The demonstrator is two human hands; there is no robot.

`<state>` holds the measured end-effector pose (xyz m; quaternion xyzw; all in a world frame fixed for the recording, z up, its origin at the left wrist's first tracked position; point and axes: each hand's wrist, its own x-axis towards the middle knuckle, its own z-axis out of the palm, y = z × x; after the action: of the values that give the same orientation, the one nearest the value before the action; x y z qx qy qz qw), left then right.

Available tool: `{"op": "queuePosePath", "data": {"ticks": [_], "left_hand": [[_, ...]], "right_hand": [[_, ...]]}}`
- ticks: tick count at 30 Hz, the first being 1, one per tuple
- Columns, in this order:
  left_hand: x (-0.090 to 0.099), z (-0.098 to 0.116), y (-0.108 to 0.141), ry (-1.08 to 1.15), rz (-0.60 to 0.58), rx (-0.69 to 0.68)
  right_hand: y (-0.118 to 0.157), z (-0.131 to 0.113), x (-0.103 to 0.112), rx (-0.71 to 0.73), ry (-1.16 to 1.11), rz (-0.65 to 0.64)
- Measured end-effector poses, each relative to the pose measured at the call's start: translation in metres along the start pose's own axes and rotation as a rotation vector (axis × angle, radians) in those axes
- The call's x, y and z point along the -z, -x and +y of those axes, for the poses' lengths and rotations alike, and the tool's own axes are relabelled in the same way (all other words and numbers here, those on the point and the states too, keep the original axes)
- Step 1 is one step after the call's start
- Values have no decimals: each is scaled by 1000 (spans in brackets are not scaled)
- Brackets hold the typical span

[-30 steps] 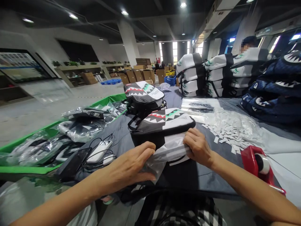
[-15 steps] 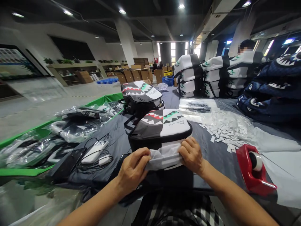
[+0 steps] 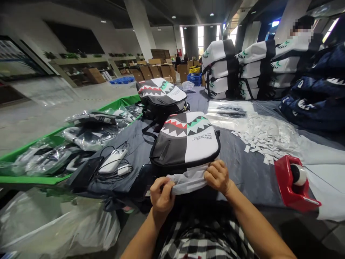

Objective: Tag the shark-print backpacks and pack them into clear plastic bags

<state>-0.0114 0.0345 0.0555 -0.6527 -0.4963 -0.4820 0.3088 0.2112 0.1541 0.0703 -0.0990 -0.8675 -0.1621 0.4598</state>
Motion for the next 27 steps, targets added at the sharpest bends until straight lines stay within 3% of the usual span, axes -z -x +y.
{"op": "queuePosePath", "data": {"ticks": [2, 5, 8, 11, 13, 19, 21, 23, 25, 27], "left_hand": [[1, 9, 19, 3, -130, 35], [15, 12, 41, 95, -358, -51], [27, 5, 50, 203, -390, -114], [27, 1, 45, 218, -337, -33], [24, 0, 38, 199, -363, 48], [22, 0, 18, 222, -672, 38], [23, -1, 14, 233, -770, 47], [24, -1, 9, 226, -789, 38], [25, -2, 4, 213, -721, -31], [23, -5, -2, 246, -634, -189]], "right_hand": [[16, -2, -10, -64, 16, 9], [42, -10, -15, -74, 16, -51], [54, -15, -3, -48, -36, -144], [44, -8, 17, -15, -157, -270], [30, -3, 27, -5, -205, -372], [1, -5, 33, -63, -111, -622], [1, -7, 34, -62, -93, -637], [2, -9, 35, -55, -96, -592], [5, -9, 37, -66, -104, -492], [7, -8, 37, -40, -129, -414]]}}
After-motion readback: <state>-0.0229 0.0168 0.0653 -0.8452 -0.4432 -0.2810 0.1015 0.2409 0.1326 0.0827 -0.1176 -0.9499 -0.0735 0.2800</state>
